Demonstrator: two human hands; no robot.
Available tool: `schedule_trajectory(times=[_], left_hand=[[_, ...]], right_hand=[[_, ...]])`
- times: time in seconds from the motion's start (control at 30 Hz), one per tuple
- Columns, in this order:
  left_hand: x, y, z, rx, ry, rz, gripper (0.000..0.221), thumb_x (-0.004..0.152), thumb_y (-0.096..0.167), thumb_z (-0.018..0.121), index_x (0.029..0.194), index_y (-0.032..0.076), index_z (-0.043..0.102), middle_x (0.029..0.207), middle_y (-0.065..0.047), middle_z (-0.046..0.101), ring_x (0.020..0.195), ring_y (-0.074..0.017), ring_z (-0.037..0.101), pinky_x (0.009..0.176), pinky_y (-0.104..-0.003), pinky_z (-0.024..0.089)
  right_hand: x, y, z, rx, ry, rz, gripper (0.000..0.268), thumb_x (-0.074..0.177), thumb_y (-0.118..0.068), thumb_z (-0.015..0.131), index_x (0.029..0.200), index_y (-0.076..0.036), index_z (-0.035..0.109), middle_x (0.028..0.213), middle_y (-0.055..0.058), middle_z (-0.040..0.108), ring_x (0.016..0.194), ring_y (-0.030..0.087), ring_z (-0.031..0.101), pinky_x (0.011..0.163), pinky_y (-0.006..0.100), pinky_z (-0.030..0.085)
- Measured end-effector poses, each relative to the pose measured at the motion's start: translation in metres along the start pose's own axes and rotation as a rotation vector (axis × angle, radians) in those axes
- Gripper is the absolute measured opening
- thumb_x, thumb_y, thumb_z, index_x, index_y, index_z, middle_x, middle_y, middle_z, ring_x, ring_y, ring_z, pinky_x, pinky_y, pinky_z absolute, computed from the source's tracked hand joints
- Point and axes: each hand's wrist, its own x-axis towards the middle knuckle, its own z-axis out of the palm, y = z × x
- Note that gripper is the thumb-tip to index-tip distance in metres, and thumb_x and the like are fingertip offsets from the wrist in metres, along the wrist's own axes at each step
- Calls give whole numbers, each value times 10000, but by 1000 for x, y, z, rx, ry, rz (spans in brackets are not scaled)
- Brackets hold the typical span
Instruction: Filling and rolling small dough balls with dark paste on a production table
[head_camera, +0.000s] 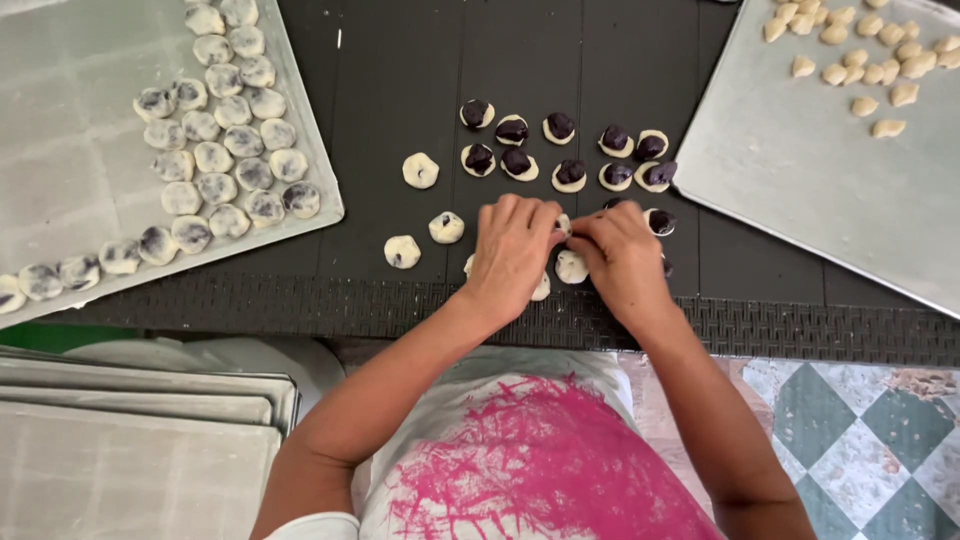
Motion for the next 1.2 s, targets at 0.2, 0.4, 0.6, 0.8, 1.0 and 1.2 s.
schedule_trajectory(times=[0.2, 0.4, 0.6, 0.8, 1.0, 1.2], left_hand=[[-6, 7, -13, -144, 26, 68, 239, 1002, 141, 472, 1171, 51, 615, 1035, -97, 610, 1045, -257, 540, 874, -366, 390], [19, -8, -56, -18, 20, -32, 421, 973, 114, 470, 1394, 110, 459, 1204, -52, 617, 1110, -230, 522, 894, -430, 331], [31, -44, -59, 36, 80, -155, 389, 991, 128, 462, 1379, 139, 450, 1257, -16, 543, 1086, -205, 516, 847, -358, 345], [41, -53, -23, 100, 33, -61, 252, 927, 293, 560, 1152, 181, 576, 1018, 9, 575, 988, -211, 500, 799, -392, 338], [36, -49, -39, -106, 69, -17, 87, 989, 155, 545, 999, 94, 608, 836, -36, 560, 867, -207, 500, 748, -332, 308], [33, -69, -12, -76, -29, -49, 439, 873, 329, 657, 1230, 155, 471, 805, 23, 556, 957, -167, 502, 787, -346, 322]], right_hand=[[4, -1, 8, 28, 35, 29, 105, 835, -127, 792, 862, -105, 693, 790, 28, 650, 793, 258, 611, 724, 349, 504], [66, -18, -1, -326, 26, -68, 335, 999, -351, 603, 1186, -72, 603, 1109, 127, 591, 1042, 333, 517, 831, 429, 399], [76, -23, 32, -586, -235, -4, 633, 1027, -509, 308, 1551, -155, 292, 1575, 171, 278, 1376, 435, 249, 1012, 589, 149], [88, 13, 32, -493, -44, 4, 430, 980, -314, 587, 1380, -182, 501, 1319, 60, 507, 1191, 343, 404, 891, 483, 316], [83, 59, 62, -316, -83, -169, 91, 829, -339, 770, 885, -297, 711, 912, -127, 633, 936, 173, 524, 737, 324, 404], [79, 75, 75, -58, -126, -31, 91, 866, -290, 763, 869, -253, 680, 837, -107, 602, 912, 178, 540, 730, 335, 413]])
